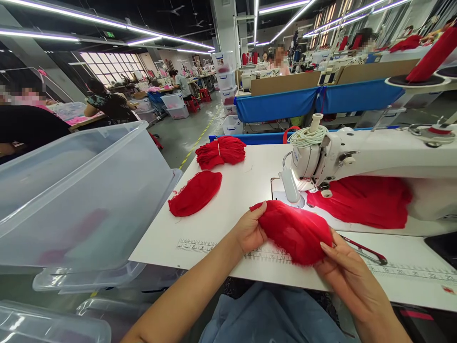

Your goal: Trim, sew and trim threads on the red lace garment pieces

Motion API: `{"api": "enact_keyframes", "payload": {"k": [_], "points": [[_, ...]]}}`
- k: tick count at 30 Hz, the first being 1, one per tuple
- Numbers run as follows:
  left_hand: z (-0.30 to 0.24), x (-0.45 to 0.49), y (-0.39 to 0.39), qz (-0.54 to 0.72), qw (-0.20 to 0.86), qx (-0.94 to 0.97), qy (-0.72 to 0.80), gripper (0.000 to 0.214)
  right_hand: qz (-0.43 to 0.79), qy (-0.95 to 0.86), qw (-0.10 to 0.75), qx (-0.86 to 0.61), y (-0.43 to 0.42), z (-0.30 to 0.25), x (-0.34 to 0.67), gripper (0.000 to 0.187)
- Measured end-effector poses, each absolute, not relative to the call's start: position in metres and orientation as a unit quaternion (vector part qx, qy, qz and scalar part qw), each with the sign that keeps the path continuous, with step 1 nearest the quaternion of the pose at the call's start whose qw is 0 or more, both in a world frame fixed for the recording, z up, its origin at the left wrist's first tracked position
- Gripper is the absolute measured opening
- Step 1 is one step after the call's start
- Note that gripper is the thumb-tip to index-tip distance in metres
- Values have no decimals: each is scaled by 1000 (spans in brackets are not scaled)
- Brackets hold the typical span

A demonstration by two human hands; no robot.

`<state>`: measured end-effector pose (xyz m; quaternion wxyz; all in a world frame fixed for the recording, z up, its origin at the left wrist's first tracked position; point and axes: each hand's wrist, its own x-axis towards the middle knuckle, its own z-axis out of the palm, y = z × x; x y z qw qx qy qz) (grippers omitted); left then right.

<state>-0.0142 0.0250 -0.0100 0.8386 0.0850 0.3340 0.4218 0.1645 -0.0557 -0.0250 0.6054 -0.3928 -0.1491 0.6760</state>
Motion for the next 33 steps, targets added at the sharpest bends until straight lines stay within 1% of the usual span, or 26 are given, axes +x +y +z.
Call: {"api": "enact_keyframes", "payload": {"k": [4, 8, 14, 19, 23, 26, 30, 33], "points": [[-15, -17, 29, 431, 833, 83, 337, 20, 662, -163, 614, -398, -54, -21, 163, 86], [-17, -22, 30, 430, 837, 95, 324, 15, 666, -188, 604, -396, -57, -22, 164, 80], [-15, -24, 24, 405, 848, 127, 318, 29, 678, -195, 594, -387, -58, -22, 162, 75], [-12, -22, 25, 418, 837, 87, 343, 31, 664, -170, 615, -390, -54, -22, 161, 78], [-12, -22, 28, 426, 833, 51, 349, 23, 666, -163, 629, -367, -52, -23, 159, 80], [-12, -23, 28, 419, 844, 20, 335, 19, 679, -172, 614, -363, -54, -21, 155, 84], [-7, -23, 27, 423, 844, -2, 328, 23, 677, -164, 587, -413, -55, -18, 149, 94], [-5, -23, 28, 432, 848, -12, 308, 27, 641, -144, 609, -445, -53, -20, 149, 89]]}}
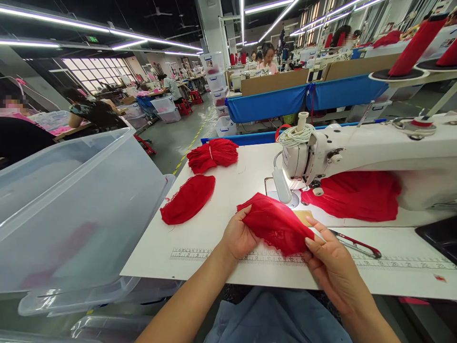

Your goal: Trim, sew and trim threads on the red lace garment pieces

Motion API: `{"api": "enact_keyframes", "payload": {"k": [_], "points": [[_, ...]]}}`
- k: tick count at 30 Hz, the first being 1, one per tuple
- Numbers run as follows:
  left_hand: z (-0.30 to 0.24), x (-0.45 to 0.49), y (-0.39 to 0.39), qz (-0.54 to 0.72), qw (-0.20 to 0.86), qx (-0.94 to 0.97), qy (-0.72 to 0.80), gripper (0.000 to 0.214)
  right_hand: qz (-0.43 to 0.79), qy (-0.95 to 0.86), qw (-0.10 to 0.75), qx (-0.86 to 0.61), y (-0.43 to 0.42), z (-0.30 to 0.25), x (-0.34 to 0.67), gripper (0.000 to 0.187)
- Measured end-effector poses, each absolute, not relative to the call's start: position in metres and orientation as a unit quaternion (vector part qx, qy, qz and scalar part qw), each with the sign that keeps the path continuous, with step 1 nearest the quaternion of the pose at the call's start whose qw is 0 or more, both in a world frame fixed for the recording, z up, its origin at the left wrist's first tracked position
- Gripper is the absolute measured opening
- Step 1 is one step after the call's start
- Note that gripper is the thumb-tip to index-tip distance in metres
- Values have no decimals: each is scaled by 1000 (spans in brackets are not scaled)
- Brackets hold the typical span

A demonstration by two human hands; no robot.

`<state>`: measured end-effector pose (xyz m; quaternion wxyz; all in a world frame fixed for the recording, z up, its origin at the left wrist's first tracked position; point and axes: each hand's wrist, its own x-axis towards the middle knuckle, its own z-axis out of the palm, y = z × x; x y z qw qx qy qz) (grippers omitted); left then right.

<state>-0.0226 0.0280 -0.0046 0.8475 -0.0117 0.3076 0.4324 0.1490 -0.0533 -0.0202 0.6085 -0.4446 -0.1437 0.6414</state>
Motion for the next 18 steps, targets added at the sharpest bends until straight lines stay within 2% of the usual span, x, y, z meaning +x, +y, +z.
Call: {"api": "enact_keyframes", "payload": {"k": [6, 18], "points": [[-9, -21, 32, 457, 836, -22, 302, 27, 610, -120, 642, -448, -49, -27, 151, 73], [-7, -19, 26, 498, 781, 1, 378, 12, 578, -164, 650, -465, -58, -32, 149, 60]]}}
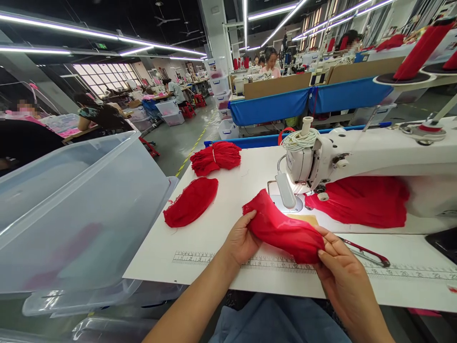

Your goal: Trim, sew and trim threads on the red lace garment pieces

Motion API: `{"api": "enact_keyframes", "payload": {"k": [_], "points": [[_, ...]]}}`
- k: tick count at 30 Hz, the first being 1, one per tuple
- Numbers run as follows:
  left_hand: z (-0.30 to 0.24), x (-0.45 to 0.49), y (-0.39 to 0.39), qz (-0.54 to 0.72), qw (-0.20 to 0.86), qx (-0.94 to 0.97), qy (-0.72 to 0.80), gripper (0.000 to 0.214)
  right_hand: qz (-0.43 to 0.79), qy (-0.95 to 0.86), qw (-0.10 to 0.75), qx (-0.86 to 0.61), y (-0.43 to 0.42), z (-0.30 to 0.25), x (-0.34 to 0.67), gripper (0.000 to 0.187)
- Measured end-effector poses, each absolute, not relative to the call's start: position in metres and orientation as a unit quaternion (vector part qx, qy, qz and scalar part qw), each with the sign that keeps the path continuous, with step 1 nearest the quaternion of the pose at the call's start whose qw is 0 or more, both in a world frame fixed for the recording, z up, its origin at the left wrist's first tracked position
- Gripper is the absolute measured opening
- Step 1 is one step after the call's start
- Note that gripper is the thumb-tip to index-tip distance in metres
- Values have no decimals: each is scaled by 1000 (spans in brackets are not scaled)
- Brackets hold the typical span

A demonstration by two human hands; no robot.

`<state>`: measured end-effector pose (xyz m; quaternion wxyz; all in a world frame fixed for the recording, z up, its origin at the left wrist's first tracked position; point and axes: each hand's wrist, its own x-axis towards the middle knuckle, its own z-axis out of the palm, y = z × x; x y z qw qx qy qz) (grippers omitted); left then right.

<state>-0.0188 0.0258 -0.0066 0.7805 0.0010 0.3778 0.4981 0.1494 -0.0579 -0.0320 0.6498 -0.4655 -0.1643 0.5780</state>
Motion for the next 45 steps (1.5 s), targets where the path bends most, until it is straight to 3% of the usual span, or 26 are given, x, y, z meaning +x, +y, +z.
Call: {"api": "enact_keyframes", "payload": {"k": [5, 8, 10, 12, 16, 17, 19, 21, 23, 25, 29, 32, 34, 37, 41, 45], "points": [[-12, -28, 26, 527, 775, 75, 341, 17, 540, -185, 666, -479, -61, -30, 149, 56], [-9, -40, 20, 439, 827, 158, 313, 8, 535, -194, 665, -484, -61, -26, 151, 54], [-3, -45, 13, 348, 837, 275, 319, 19, 529, -220, 648, -502, -60, -25, 156, 52], [3, -46, 7, 323, 796, 379, 345, 27, 479, -277, 630, -544, -59, -25, 161, 46], [22, -42, -12, 530, 582, 447, 424, 16, 294, -398, 609, -619, -64, -25, 157, 35], [27, -39, -19, 555, 533, 462, 442, 12, 303, -410, 612, -604, -68, -23, 152, 36], [36, -33, -35, 524, 503, 520, 449, 6, 432, -398, 617, -524, -77, -20, 137, 49], [40, -25, -51, 412, 546, 612, 397, 25, 595, -331, 591, -432, -83, -16, 125, 64], [40, -20, -59, 299, 576, 683, 335, 43, 665, -243, 568, -420, -83, -15, 122, 52], [35, -20, -57, 265, 564, 715, 316, 35, 678, -166, 563, -443, -76, -15, 129, 35], [25, -28, -26, 415, 450, 666, 427, 24, 719, -128, 541, -418, -63, -13, 152, 34], [25, -31, -4, 349, 542, 618, 450, 58, 764, -173, 493, -379, -64, -7, 161, 34], [26, -31, 3, 252, 638, 587, 430, 45, 770, -210, 473, -372, -65, -6, 164, 35], [28, -31, 5, 268, 727, 485, 405, 33, 746, -286, 459, -389, -62, -10, 166, 34], [26, -37, 4, 224, 806, 424, 346, 37, 681, -301, 531, -405, -55, -12, 168, 26], [28, -40, 7, 192, 806, 481, 288, 56, 656, -291, 556, -420, -51, -2, 166, 30]]}}
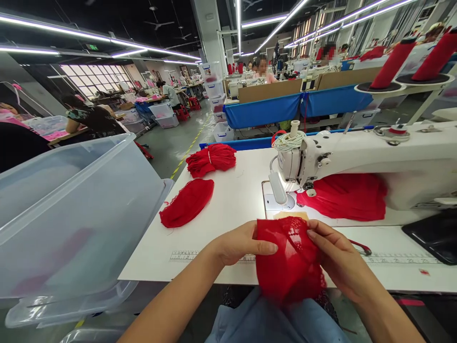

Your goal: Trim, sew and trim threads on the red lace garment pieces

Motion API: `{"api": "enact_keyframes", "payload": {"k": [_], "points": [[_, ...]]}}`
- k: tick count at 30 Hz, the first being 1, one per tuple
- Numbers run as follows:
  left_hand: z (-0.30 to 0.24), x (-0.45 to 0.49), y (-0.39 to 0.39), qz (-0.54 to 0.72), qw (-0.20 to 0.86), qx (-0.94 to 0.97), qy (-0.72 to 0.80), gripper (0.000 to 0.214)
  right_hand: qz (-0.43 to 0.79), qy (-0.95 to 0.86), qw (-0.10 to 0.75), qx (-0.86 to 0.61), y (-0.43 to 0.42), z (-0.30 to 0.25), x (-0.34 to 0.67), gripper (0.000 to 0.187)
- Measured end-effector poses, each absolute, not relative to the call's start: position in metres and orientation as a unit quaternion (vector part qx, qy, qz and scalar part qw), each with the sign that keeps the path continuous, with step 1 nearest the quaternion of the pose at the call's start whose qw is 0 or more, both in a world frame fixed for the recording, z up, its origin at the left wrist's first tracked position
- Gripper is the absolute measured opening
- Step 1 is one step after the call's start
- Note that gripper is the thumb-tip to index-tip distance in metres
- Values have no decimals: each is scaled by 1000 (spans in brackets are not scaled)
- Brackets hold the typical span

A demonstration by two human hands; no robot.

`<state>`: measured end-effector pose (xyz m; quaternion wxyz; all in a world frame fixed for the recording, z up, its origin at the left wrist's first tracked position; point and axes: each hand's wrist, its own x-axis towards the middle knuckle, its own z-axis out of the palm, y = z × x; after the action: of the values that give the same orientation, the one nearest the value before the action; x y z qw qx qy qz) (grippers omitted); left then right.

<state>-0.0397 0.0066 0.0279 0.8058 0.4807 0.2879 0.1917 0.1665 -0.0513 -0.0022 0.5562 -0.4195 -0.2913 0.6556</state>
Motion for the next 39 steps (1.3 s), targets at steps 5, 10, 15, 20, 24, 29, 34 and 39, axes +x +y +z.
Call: {"api": "enact_keyframes", "payload": {"k": [5, 10, 15, 20, 24, 29, 34, 39], "points": [[29, -30, 13, 221, 775, 474, 354, 39, 651, -309, 529, -448, -44, 4, 169, 35], [21, -15, 21, 216, 796, 454, 337, 38, 647, -318, 535, -440, -35, 2, 179, 34], [17, -5, 26, 214, 796, 474, 309, 39, 619, -322, 554, -454, -33, 1, 185, 35], [16, 4, 27, 209, 814, 461, 284, 38, 593, -289, 580, -478, -33, -2, 185, 39], [7, 13, 31, 270, 792, 451, 310, 44, 620, -265, 578, -459, -32, -3, 189, 33], [-3, 17, 38, 291, 795, 433, 310, 44, 760, -319, 407, -393, -33, -7, 203, 39], [-10, 15, 41, 306, 811, 395, 304, 42, 713, -295, 451, -449, -31, -12, 204, 41], [-12, 11, 40, 313, 808, 405, 291, 46, 664, -280, 503, -478, -33, -8, 190, 34]]}}
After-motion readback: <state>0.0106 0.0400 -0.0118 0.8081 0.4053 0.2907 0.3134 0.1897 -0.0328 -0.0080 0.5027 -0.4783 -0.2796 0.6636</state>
